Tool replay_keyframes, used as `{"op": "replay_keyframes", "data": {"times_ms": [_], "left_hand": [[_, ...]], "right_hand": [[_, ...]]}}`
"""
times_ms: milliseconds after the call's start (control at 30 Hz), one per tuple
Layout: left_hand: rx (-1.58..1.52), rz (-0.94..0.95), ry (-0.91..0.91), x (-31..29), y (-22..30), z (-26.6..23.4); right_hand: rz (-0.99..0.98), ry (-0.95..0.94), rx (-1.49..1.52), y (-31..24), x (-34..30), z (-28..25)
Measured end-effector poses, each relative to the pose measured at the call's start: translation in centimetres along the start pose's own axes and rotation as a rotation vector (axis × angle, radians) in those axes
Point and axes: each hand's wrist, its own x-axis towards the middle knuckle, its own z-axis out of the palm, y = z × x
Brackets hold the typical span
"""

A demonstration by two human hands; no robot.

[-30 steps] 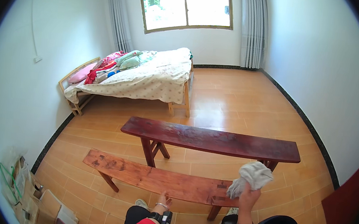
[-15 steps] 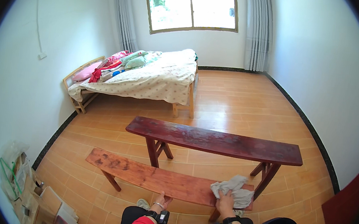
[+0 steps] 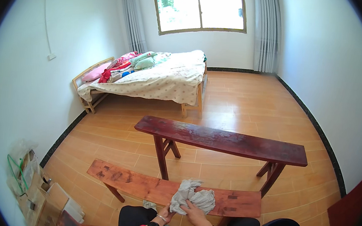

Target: The person wipes the surfaces and sides of the wooden benches using a cloth and then lifts one of the benches.

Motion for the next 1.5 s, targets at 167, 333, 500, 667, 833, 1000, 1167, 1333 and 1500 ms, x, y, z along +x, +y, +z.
{"op": "replay_keyframes", "data": {"times_ms": [167, 333, 500, 667, 833, 1000, 1167, 1333, 1500], "left_hand": [[-0.034, 0.004, 0.081, -0.5, -0.4, -0.6], [0.091, -0.011, 0.080, 0.1, 0.3, -2.0], [0.197, -0.070, 0.112, -0.4, 0.6, -0.8], [0.195, -0.342, 0.211, -0.9, 1.7, 1.9], [0.776, -0.358, -0.098, -2.5, 2.3, 4.2], [1.252, 0.492, 0.200, -3.8, 3.4, 3.5], [1.408, 1.007, 0.083, -5.6, 4.2, 9.0], [2.215, 0.892, -0.050, -3.7, 0.0, 12.2], [2.275, 0.756, -0.029, -3.6, -1.8, 12.9]], "right_hand": [[0.166, 0.107, -0.228, 6.3, -3.1, -1.4], [0.744, 0.029, -0.263, 11.6, -4.9, -6.5], [0.998, 0.092, -0.412, 15.7, -7.8, -8.1], [0.717, 0.013, -0.464, 13.1, -5.2, -2.5], [0.304, 0.014, -0.325, 3.2, -0.7, 2.8], [0.057, -0.100, 0.206, -1.4, 1.8, 0.3], [0.575, 0.263, 0.120, 9.8, 0.8, -5.0], [0.654, 0.466, -0.285, 12.1, -1.8, -3.9], [0.709, 0.486, -0.472, 12.3, -2.9, -1.3]]}}
